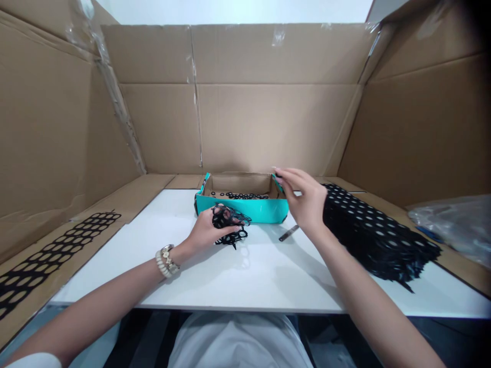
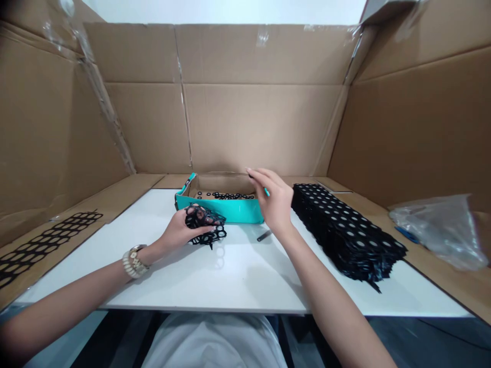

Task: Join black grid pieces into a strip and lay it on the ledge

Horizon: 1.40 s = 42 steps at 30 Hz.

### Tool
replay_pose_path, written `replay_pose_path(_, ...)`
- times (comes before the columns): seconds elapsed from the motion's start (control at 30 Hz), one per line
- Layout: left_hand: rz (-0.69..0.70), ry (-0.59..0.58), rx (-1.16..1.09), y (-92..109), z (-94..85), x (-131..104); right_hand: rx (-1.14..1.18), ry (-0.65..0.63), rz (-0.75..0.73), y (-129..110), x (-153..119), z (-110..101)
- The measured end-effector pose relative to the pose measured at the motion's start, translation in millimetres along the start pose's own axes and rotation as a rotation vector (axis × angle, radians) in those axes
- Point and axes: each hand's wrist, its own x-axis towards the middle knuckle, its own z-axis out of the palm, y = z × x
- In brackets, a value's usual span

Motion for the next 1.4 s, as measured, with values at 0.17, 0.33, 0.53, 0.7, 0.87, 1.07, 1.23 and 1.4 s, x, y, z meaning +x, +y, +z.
replay_pose_path(0.17, -0.042, 0.044, -0.030, 1, 0.2, 1, -0.048, -0.268, -0.162, -3, -5, 8)
replay_pose_path(0.33, 0.012, 0.093, -0.056, 3, -1.2, 4, 0.100, -0.448, -0.332, -23, -18, 18)
replay_pose_path(0.53, 0.082, -0.072, -0.080, 3, -1.4, 5, 0.040, -0.406, -0.239, -33, -31, 25)
replay_pose_path(0.7, 0.051, -0.176, 0.008, 3, -0.7, 0, 0.052, -0.392, -0.226, -36, -31, 26)
replay_pose_path(0.87, -0.012, -0.247, 0.016, 5, -1.1, -1, 0.088, -0.341, -0.244, -36, -34, 30)
replay_pose_path(1.07, -0.128, -0.331, -0.074, 0, 0.4, 0, 0.071, -0.301, -0.218, -38, -35, 29)
replay_pose_path(1.23, -0.095, -0.361, -0.036, -6, 3.0, -1, 0.049, -0.274, -0.184, -37, -35, 29)
replay_pose_path(1.4, -0.105, -0.358, 0.012, -6, 4.3, -1, 0.048, -0.224, -0.196, -38, -36, 30)
